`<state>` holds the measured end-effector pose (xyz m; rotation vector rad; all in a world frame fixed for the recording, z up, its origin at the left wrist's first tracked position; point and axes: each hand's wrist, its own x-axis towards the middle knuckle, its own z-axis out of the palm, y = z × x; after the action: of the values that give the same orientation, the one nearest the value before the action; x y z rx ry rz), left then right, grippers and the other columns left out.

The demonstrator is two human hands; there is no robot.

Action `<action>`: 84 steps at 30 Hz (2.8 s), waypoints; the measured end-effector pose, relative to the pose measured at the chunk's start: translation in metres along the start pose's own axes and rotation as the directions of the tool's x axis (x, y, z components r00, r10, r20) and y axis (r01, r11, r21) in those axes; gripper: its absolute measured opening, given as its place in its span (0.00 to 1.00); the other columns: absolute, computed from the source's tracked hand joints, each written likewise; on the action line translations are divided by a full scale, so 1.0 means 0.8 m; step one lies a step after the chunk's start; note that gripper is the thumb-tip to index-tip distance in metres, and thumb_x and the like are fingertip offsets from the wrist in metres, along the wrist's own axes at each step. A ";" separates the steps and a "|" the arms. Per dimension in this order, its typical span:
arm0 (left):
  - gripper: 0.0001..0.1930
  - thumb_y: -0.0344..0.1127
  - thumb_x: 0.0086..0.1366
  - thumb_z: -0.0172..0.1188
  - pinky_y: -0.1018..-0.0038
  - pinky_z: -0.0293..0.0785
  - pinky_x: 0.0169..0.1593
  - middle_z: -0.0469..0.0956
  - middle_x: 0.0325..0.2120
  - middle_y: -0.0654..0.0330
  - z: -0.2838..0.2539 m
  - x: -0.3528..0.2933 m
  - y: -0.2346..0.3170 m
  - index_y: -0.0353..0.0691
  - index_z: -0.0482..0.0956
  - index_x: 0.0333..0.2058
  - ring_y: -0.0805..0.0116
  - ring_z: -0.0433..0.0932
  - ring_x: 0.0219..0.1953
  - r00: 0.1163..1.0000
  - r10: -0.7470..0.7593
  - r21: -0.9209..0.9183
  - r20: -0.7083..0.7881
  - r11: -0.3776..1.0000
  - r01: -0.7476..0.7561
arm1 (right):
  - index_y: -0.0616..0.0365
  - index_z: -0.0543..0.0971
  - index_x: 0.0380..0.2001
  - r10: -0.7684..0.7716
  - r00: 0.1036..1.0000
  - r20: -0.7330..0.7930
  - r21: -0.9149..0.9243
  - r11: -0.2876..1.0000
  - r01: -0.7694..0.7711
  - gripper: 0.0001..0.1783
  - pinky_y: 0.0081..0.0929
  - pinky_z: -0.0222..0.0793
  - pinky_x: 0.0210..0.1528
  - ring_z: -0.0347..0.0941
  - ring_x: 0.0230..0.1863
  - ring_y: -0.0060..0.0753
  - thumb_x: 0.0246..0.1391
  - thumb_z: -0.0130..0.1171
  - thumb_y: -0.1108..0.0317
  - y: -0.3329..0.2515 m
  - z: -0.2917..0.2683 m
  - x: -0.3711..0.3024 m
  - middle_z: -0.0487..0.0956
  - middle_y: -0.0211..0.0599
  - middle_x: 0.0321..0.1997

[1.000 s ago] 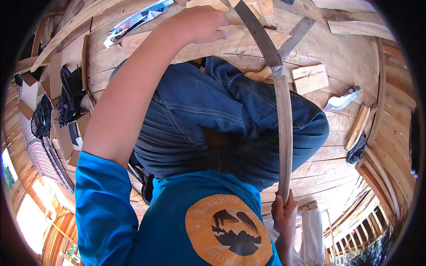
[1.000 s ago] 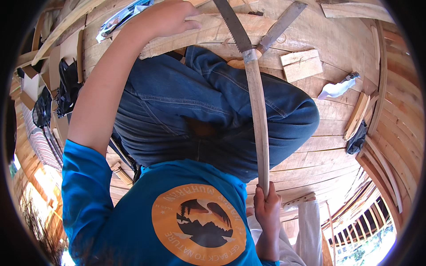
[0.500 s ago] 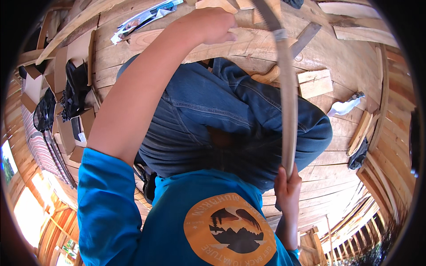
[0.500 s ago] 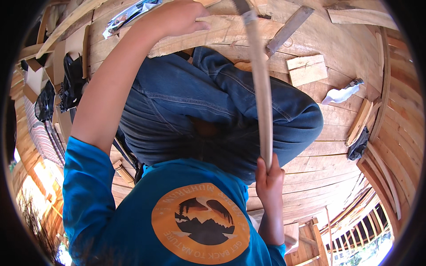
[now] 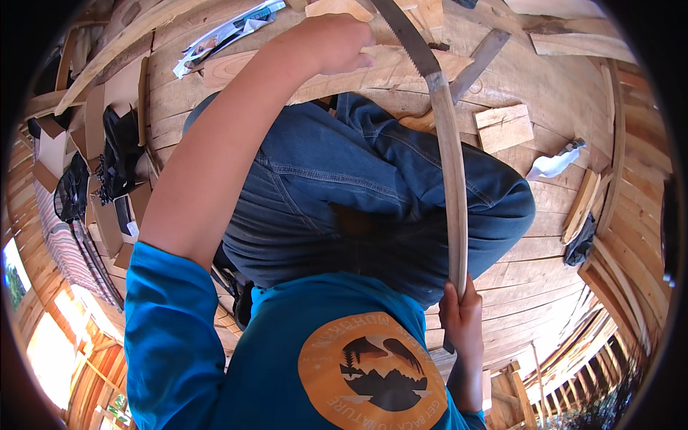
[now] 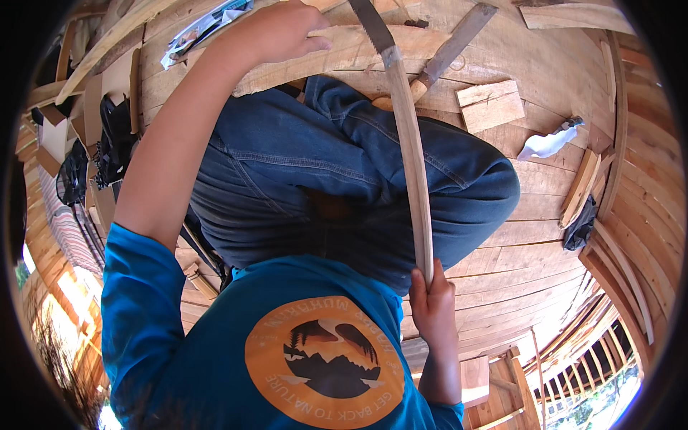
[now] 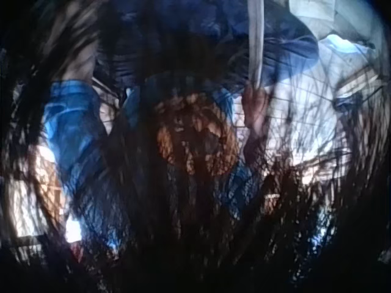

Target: The person shaves a piece of wood using a large knife while sitting on the floor, holding the wood steady and pulling the blade towards themselves to remove thin strips.

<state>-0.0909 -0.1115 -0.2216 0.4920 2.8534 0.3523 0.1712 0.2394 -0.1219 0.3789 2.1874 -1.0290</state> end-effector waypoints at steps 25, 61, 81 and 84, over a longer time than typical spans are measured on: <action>0.13 0.41 0.58 0.64 0.54 0.78 0.44 0.82 0.33 0.42 -0.031 0.001 0.005 0.35 0.83 0.33 0.43 0.82 0.39 0.986 0.040 -0.072 0.164 0.997 -0.029 | 0.62 0.72 0.36 0.011 0.999 -0.034 -0.042 0.999 -0.012 0.11 0.25 0.57 0.17 0.66 0.13 0.21 0.69 0.50 0.65 -0.041 -0.016 0.005 0.68 0.32 0.12; 0.19 0.47 0.64 0.63 0.59 0.79 0.50 0.83 0.43 0.55 -0.012 0.000 0.019 0.47 0.82 0.51 0.55 0.82 0.47 0.992 -0.072 -0.003 0.104 0.997 0.072 | 0.61 0.72 0.36 -0.137 0.986 -0.097 -0.129 0.984 0.124 0.10 0.33 0.61 0.18 0.73 0.14 0.36 0.69 0.50 0.66 -0.041 0.015 0.026 0.71 0.40 0.13; 0.13 0.43 0.59 0.62 0.53 0.77 0.44 0.82 0.32 0.42 -0.026 0.008 -0.008 0.38 0.84 0.33 0.42 0.82 0.38 0.974 0.074 -0.106 0.216 0.993 -0.052 | 0.63 0.72 0.37 0.106 0.994 -0.024 0.027 0.994 -0.105 0.08 0.25 0.59 0.18 0.67 0.14 0.21 0.68 0.50 0.68 -0.020 -0.011 -0.046 0.70 0.33 0.13; 0.13 0.42 0.59 0.62 0.53 0.77 0.44 0.82 0.32 0.42 -0.025 0.006 -0.003 0.37 0.83 0.32 0.42 0.81 0.38 0.982 0.037 -0.086 0.185 0.996 -0.022 | 0.63 0.72 0.38 0.100 0.994 -0.036 0.014 0.995 -0.099 0.08 0.23 0.57 0.17 0.65 0.14 0.19 0.68 0.49 0.68 -0.026 -0.007 -0.051 0.68 0.30 0.13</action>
<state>-0.1011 -0.1160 -0.2044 0.5224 2.6412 0.4062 0.1872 0.2311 -0.0796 0.5108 2.1727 -0.9879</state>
